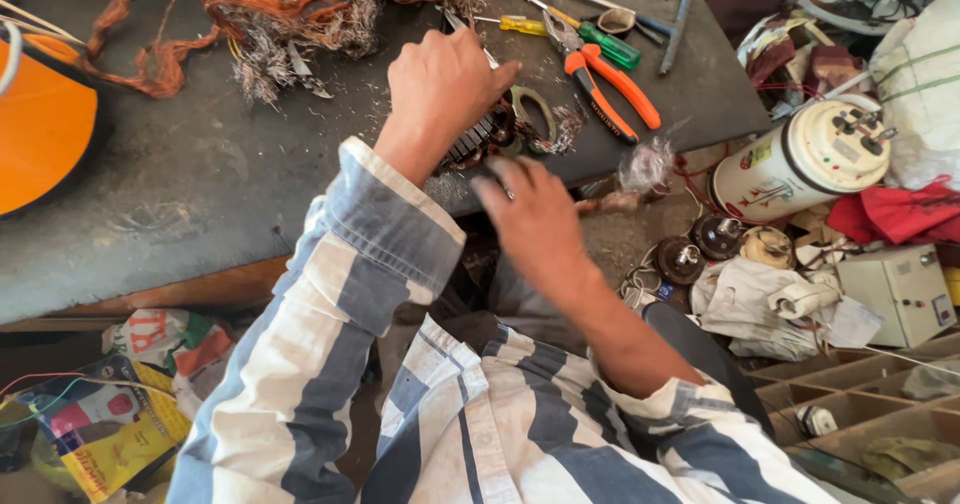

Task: The person sits at a cluttered workbench and uses pliers to grip and pull burnt copper windings out of an electric motor stator, working around the slots one section at a time and tossing the extracted wire coils onto the table. They reposition and rotate the stator between pulls to reach remaining windings.

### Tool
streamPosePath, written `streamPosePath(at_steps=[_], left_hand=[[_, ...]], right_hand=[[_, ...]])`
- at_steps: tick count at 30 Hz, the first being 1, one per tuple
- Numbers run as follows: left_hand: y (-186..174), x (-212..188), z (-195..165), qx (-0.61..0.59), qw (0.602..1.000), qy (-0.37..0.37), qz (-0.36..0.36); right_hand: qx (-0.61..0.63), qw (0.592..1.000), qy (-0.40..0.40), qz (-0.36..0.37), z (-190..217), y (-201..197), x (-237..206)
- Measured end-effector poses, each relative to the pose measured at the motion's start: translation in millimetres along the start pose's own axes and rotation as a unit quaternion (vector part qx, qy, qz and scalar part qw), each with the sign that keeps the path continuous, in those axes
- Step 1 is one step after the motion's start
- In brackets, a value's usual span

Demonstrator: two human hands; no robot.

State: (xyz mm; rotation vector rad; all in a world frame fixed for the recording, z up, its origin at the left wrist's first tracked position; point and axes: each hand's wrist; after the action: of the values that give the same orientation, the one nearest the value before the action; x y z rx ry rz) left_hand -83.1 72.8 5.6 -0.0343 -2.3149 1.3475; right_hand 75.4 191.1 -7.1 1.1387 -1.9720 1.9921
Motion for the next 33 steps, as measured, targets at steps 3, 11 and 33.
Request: streamPosePath(at_steps=[3, 11, 33], left_hand=[[0, 0, 2, -0.002, 1.000, 0.000, 0.000], [2, 6, 2, -0.026, 1.000, -0.017, 0.001], [5, 5, 7, -0.022, 0.999, 0.017, -0.040]], right_hand=[[0.130, 0.983, 0.116, 0.056, -17, 6, -12], [0.333, 0.891, 0.306, 0.034, -24, 36, -19], [0.168, 0.964, 0.207, -0.013, -16, 36, 14]])
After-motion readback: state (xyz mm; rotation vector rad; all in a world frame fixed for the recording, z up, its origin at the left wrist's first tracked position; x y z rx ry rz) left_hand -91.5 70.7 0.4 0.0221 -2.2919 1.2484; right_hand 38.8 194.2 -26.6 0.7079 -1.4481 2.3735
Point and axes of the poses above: each hand's wrist, its own x-axis towards the middle knuckle, its own y-axis out of the palm, z = x × y, and after that the axes turned 4 degrees about -x, right-handed
